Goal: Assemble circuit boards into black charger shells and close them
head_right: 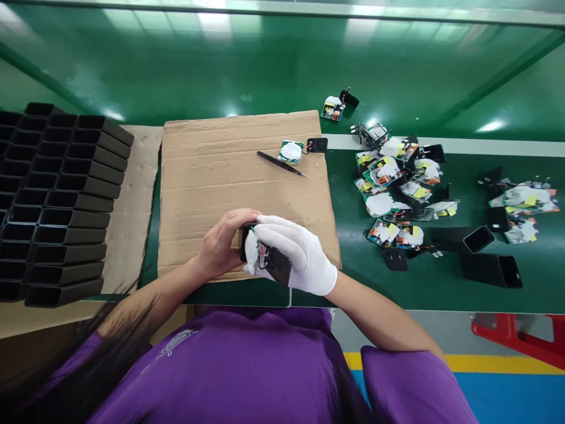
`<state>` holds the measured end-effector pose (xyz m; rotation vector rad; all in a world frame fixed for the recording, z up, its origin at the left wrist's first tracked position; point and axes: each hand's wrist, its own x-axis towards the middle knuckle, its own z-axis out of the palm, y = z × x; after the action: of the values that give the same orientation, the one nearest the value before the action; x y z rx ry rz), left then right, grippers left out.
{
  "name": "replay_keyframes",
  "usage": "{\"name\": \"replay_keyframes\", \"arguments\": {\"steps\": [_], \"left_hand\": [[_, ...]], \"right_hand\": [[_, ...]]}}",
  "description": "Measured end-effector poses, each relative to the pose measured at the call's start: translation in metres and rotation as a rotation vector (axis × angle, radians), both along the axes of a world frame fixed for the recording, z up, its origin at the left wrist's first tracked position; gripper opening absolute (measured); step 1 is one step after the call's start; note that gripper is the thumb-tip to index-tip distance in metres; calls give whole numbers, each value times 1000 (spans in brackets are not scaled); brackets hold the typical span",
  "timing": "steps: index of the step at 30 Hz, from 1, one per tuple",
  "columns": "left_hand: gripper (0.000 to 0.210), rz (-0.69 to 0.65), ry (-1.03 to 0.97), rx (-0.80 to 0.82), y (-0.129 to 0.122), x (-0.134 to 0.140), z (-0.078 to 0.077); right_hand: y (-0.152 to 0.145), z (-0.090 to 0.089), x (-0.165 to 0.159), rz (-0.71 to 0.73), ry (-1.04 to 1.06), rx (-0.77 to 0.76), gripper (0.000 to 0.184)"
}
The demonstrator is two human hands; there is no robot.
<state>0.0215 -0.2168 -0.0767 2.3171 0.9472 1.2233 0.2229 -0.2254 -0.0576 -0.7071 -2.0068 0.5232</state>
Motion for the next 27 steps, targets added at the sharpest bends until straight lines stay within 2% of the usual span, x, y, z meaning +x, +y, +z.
{"name": "replay_keyframes", "arguments": {"steps": [11, 16, 27], "left_hand": [[52, -17, -13, 15, 1, 0, 0], [53, -22, -2, 2, 0, 0, 0], [54, -21, 6, -48, 0, -1, 0]], "right_hand": [[-2, 0, -2, -12, 1, -72, 65], [-1, 0, -2, -4, -22, -35, 63], [-3, -2, -1, -53, -3, -86, 67]]}}
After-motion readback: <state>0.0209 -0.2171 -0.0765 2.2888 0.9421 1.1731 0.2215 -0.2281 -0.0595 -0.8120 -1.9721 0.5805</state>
